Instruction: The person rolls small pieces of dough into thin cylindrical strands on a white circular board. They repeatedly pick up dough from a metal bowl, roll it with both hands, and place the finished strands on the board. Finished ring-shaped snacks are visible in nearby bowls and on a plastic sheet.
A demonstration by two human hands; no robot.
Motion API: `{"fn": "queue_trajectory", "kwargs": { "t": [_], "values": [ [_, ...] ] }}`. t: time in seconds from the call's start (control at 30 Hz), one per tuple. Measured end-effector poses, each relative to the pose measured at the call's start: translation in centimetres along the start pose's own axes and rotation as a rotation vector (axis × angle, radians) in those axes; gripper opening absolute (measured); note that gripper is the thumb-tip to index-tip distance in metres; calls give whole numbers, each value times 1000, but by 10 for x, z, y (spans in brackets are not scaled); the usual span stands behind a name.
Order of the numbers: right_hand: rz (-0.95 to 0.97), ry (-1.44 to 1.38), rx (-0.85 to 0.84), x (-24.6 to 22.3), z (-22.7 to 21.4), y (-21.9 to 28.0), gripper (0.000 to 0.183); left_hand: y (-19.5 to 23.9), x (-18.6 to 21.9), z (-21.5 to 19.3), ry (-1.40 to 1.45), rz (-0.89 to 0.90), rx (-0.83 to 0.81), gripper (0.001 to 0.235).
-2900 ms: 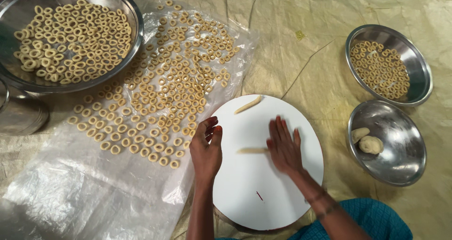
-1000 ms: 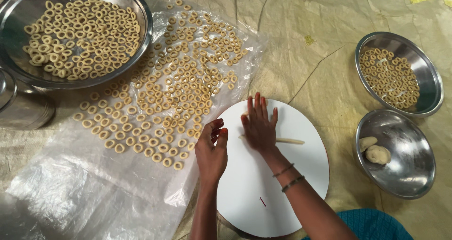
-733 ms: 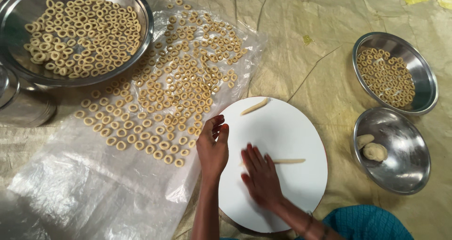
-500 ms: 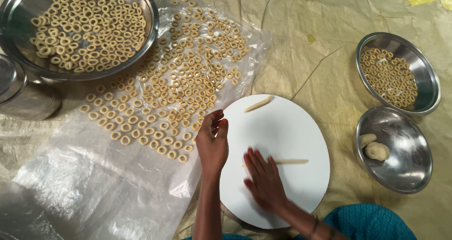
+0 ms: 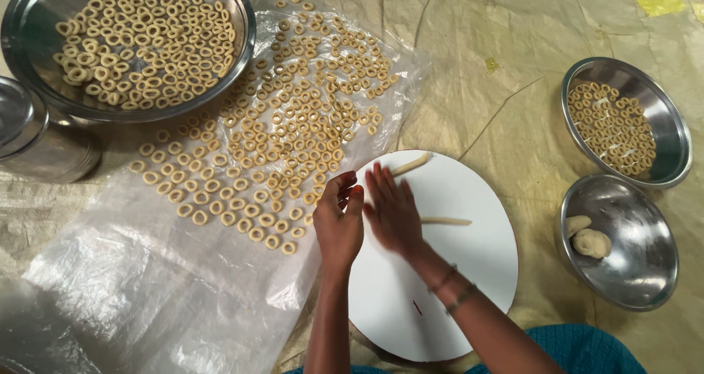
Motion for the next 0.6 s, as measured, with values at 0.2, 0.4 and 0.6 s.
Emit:
{"fn": "queue_trajectory", "kwargs": {
  "t": [0.2, 0.4, 0.6],
  "values": [
    [-34, -143, -219, -41, -5, 107, 69, 3, 2, 0, 36, 22, 9, 34],
    [-5, -115, -188, -53, -5, 124, 70, 5, 5, -3, 38, 18, 10, 35],
    [36, 127, -79, -18, 17, 5, 68, 2, 6, -3, 30, -9, 10, 35]
  ]
}}
Point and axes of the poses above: each hand's wrist, its own y-axis away from the middle knuckle, its own z-axis out of the palm, x = y × z, the point moved 6 cm from there along -y, towards the middle knuckle, and after that the axes turned 9 degrees about -x, right-handed, at the moved point
